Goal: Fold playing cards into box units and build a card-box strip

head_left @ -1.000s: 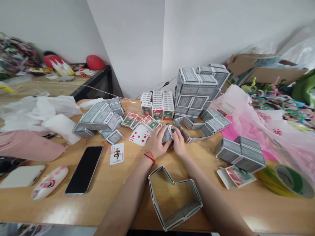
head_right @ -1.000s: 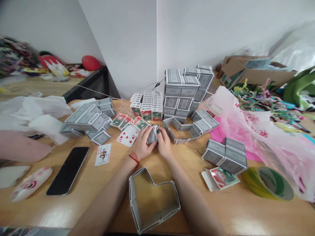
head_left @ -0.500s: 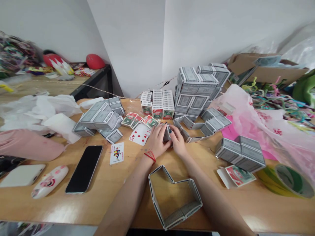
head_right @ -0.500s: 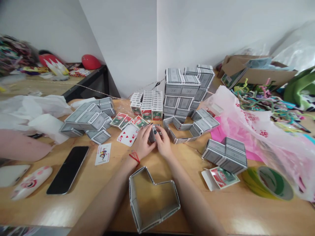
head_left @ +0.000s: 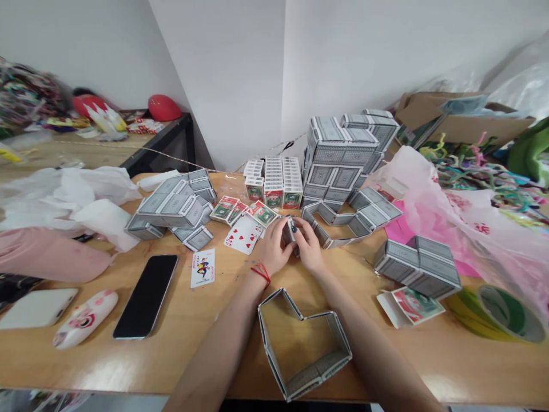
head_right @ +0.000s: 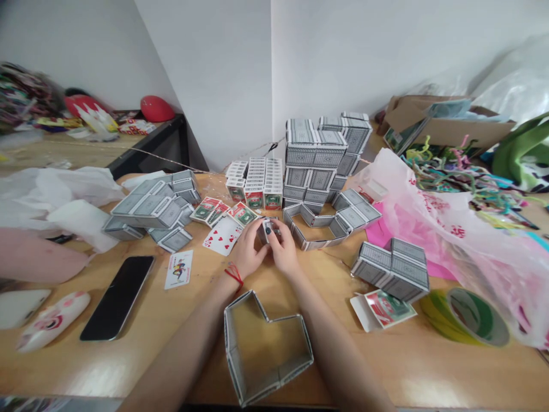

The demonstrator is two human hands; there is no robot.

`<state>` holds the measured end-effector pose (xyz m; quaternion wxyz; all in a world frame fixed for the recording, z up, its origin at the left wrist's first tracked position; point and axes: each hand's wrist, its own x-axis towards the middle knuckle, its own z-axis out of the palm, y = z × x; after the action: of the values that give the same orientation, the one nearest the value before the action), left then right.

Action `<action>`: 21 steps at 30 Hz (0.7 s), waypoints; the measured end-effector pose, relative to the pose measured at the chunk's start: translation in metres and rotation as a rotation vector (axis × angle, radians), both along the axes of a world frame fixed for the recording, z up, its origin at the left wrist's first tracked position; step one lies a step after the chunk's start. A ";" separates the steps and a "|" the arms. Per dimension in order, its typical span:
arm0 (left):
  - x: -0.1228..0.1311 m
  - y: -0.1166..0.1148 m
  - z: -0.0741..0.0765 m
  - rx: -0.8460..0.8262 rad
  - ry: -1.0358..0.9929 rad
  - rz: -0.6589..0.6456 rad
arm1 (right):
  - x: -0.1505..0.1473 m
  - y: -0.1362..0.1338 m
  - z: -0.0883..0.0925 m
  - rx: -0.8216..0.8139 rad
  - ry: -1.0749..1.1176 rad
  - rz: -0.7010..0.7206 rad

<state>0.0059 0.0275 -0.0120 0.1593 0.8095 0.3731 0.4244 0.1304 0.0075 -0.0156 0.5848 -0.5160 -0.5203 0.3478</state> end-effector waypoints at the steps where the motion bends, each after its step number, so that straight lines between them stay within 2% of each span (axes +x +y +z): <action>1: 0.000 0.000 0.000 -0.005 0.001 -0.009 | 0.000 0.000 0.000 0.007 -0.002 -0.002; 15: 0.001 -0.001 -0.001 0.042 -0.028 0.060 | 0.000 0.001 -0.002 0.028 -0.016 -0.011; 21: 0.001 -0.002 -0.001 0.032 -0.010 0.049 | 0.001 0.002 -0.004 0.041 -0.012 -0.013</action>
<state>0.0072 0.0258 -0.0132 0.1379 0.8004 0.3851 0.4382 0.1311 0.0094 -0.0200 0.5945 -0.5094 -0.5275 0.3299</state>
